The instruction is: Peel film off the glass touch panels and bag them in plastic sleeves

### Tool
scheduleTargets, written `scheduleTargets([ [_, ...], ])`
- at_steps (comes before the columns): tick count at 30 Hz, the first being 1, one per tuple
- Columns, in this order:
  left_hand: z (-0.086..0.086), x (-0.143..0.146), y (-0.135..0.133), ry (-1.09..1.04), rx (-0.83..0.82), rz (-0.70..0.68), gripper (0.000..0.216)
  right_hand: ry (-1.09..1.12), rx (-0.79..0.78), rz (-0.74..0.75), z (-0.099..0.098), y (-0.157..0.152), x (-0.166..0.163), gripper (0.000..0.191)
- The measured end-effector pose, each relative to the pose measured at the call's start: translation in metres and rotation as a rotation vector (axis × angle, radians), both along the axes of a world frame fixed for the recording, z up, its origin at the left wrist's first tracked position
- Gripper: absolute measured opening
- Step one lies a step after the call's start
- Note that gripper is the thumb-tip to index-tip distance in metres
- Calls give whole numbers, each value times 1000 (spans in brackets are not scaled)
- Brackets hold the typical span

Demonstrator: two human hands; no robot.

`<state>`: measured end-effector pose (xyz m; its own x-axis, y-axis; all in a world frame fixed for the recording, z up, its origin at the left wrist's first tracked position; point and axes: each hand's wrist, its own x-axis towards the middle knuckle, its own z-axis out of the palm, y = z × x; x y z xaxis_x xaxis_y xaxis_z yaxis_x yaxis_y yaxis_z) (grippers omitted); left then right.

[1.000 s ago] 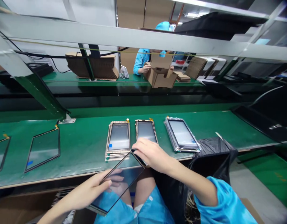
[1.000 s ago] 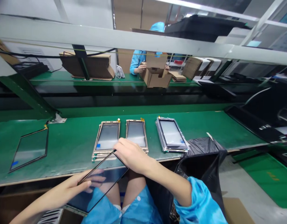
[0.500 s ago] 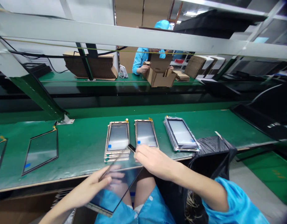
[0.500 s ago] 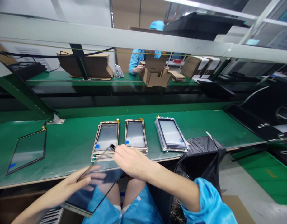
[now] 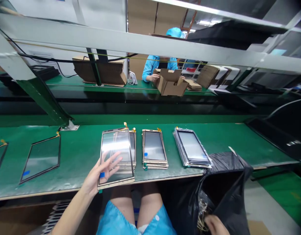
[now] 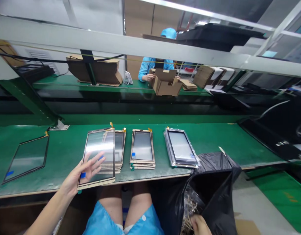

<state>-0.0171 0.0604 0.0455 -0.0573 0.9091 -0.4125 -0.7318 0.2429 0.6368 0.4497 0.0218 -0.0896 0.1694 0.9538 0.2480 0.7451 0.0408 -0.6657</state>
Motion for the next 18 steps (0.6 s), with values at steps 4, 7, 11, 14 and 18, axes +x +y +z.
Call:
scheduleTargets([
  [4, 8, 18, -5, 123, 97, 3, 46, 272, -22, 267, 54, 26, -107, 31],
  [7, 13, 29, -10, 127, 137, 66, 43, 479, -15, 604, 105, 43, -182, 18],
  [11, 17, 34, -18, 118, 180, 97, 42, 595, 24, 661, 128, 45, -235, 9],
  [14, 17, 35, -24, 107, 214, 77, 41, 605, 19, 591, 125, 42, -242, 4],
  [18, 17, 35, -28, 111, 275, 48, 39, 528, 41, 628, 125, 45, -236, 12],
])
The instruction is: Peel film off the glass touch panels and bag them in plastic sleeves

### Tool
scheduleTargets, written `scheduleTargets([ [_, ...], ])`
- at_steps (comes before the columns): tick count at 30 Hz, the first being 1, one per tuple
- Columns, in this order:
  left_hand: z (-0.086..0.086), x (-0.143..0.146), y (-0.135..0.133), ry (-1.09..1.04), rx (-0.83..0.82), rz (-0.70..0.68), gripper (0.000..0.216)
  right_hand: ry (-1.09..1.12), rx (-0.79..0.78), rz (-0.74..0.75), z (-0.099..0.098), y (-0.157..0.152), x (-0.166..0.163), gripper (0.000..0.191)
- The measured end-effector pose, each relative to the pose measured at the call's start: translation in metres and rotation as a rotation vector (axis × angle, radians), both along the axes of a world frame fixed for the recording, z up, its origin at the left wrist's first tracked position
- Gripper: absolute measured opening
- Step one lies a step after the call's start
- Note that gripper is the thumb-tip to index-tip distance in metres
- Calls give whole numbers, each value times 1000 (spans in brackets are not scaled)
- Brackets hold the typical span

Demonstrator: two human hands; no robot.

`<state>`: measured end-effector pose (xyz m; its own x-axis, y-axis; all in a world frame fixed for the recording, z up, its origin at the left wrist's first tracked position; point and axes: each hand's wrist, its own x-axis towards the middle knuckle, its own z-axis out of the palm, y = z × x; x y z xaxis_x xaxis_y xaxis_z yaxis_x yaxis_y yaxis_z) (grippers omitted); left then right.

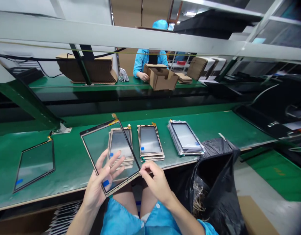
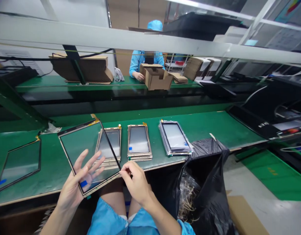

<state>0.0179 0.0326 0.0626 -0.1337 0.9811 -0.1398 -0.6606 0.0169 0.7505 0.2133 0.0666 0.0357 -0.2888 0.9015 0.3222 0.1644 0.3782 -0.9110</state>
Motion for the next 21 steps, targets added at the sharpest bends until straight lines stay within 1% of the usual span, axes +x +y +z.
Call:
scheduleTargets([
  [3, -4, -3, 1, 39, 10, -6, 48, -103, 111, 32, 9, -1, 2, 15],
  [5, -11, -5, 2, 82, 1, -13, 58, -132, 156, 103, 20, -3, -3, 15],
  [6, -16, -5, 3, 90, -12, -38, 62, -114, 133, 187, 26, -3, -8, 15],
  [7, -22, -5, 4, 87, -37, -72, 66, -77, 62, 310, 32, -2, -16, 13],
  [9, -35, -2, 4, 22, -102, -145, 68, 14, -169, 614, 46, 8, -37, 12],
  [10, -41, 0, 3, -21, -134, -174, 68, 56, -268, 734, 55, 17, -49, 13],
  [11, -47, 3, 2, -64, -153, -194, 70, 88, -308, 792, 64, 29, -59, 14],
  [12, -52, 6, 1, -103, -155, -209, 74, 117, -273, 766, 74, 44, -65, 15],
  [13, -55, 9, 0, -138, -136, -225, 78, 159, -154, 650, 85, 60, -68, 16],
  [14, -56, 10, -2, -161, -104, -247, 81, 220, 25, 464, 96, 75, -66, 14],
  [16, -54, 9, -4, -153, -42, -267, 76, 405, 452, -16, 114, 101, -48, 9],
  [17, -51, 7, -4, -122, -25, -262, 73, 501, 638, -252, 117, 108, -34, 9],
  [18, -46, 4, -4, -78, -23, -244, 72, 573, 775, -454, 116, 110, -20, 11],
  [19, -41, 0, -5, -33, -32, -215, 73, 593, 835, -596, 109, 108, -7, 12],
  [20, -36, -4, -5, 4, -45, -177, 73, 551, 813, -671, 96, 101, 5, 11],
  [21, -31, -7, -4, 28, -53, -133, 73, 458, 728, -669, 78, 89, 13, 10],
])
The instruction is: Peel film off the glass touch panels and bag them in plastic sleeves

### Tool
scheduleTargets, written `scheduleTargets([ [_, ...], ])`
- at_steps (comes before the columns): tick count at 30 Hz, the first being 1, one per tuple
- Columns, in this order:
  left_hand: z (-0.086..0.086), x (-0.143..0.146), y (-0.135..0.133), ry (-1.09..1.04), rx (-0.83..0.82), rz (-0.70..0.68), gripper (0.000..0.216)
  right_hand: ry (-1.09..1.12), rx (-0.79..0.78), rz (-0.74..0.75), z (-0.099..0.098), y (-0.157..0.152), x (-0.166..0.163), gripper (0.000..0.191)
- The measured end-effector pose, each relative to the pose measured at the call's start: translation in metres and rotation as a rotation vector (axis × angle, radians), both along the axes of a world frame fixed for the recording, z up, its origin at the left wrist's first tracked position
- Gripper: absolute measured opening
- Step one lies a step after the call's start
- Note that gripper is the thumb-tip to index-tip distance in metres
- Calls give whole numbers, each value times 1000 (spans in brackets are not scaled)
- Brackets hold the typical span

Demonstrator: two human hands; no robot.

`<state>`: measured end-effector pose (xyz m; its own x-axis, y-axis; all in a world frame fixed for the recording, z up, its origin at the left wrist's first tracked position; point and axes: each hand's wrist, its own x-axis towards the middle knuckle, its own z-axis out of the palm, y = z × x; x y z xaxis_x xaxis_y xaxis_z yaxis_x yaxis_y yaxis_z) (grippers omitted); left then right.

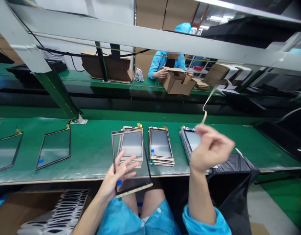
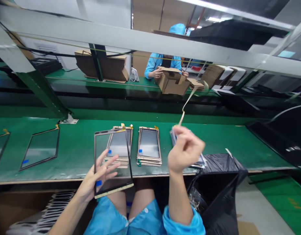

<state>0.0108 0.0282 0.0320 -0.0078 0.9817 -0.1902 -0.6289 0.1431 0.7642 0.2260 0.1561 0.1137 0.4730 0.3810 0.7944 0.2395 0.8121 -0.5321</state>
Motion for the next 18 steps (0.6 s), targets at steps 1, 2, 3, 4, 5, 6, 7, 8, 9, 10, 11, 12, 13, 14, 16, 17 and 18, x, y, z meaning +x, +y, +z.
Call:
scheduleTargets([
  [1, 5, -3, 0, 14, -2, 41, 71, -101, -188, 97, -21, -14, 5, 9],
  [2, 9, -4, 0, 20, 3, 81, 69, -224, -388, 215, -43, -30, 6, 8],
  [3, 13, -4, 0, 23, 12, 115, 68, -323, -541, 352, -64, -47, 5, 6],
  [4, 16, -4, 0, 26, 22, 141, 68, -361, -637, 462, -82, -62, 1, 6],
  [5, 18, -2, 0, 28, 31, 160, 68, -384, -701, 546, -95, -75, -4, 7],
  [6, 20, 0, 0, 30, 38, 173, 68, -380, -731, 600, -104, -86, -9, 7],
  [7, 21, 2, -1, 30, 46, 182, 67, -362, -740, 620, -109, -93, -14, 7],
  [8, 22, 5, -2, 29, 54, 188, 66, -345, -739, 619, -110, -97, -17, 6],
  [9, 22, 7, -2, 26, 62, 191, 64, -334, -734, 610, -108, -100, -19, 6],
  [10, 23, 8, -3, 22, 73, 198, 61, -328, -726, 599, -106, -100, -20, 7],
  [11, 23, 9, -4, 19, 83, 204, 58, -331, -719, 595, -103, -99, -20, 7],
  [12, 23, 10, -5, 18, 94, 211, 55, -342, -711, 596, -101, -98, -19, 8],
  [13, 24, 11, -6, 17, 106, 214, 53, -358, -706, 600, -100, -96, -17, 9],
  [14, 24, 12, -8, 19, 118, 213, 51, -378, -702, 607, -99, -94, -16, 9],
  [16, 25, 14, -12, 29, 147, 205, 48, -423, -694, 617, -100, -92, -16, 10],
  [17, 26, 16, -14, 36, 161, 203, 46, -447, -689, 621, -100, -91, -16, 11],
  [18, 26, 18, -15, 44, 174, 205, 45, -469, -681, 625, -100, -92, -17, 12],
])
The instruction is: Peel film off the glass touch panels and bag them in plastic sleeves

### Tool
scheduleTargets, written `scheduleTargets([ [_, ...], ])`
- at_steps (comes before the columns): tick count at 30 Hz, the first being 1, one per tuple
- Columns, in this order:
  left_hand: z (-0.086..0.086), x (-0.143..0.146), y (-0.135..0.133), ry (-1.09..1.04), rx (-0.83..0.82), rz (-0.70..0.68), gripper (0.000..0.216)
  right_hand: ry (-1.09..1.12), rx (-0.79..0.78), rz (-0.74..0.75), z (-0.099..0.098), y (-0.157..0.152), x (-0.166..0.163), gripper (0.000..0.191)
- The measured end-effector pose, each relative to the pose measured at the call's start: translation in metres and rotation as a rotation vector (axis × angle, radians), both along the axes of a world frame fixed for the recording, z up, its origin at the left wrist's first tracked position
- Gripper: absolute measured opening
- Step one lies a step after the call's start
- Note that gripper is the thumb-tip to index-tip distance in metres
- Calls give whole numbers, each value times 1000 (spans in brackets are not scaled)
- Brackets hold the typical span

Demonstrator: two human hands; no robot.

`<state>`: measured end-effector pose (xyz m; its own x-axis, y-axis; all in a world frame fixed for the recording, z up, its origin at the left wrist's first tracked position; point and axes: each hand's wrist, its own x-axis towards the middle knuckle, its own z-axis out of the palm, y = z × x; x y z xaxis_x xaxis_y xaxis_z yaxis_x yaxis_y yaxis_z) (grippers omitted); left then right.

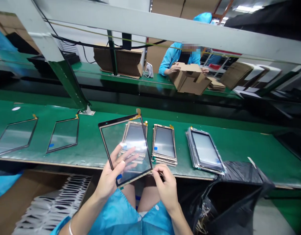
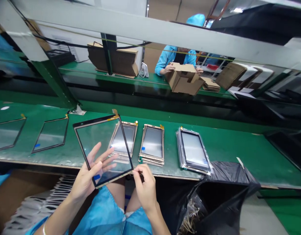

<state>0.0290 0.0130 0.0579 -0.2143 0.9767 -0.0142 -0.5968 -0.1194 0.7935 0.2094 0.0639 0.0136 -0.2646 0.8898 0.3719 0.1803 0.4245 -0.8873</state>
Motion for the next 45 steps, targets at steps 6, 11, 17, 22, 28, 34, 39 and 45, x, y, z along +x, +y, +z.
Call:
scheduleTargets([
  [6, 3, 1, 12, 43, -17, 242, 57, -29, 17, 300, 15, -35, 18, 17],
  [11, 4, -5, 26, 34, -23, 278, 58, 34, -22, 93, 22, -37, 52, 17],
  [17, 7, 14, 6, 56, -13, 222, 53, 14, 76, -31, 21, 6, 19, 6],
  [22, 16, 22, -7, 84, 8, 256, 50, 86, 81, -33, 25, 7, 3, 8],
  [28, 14, 25, -14, 130, -5, 273, 61, 100, 134, -47, 31, 1, 13, 11],
  [34, 24, 32, -22, 163, -2, 316, 47, 90, 190, -20, 35, 0, 13, 14],
  [39, 30, 44, -29, 223, 55, 384, 39, 96, 170, -37, 37, 0, 10, 14],
  [45, 13, 52, -36, 320, 149, 470, 48, 117, 197, -50, 32, 0, -1, 15],
])
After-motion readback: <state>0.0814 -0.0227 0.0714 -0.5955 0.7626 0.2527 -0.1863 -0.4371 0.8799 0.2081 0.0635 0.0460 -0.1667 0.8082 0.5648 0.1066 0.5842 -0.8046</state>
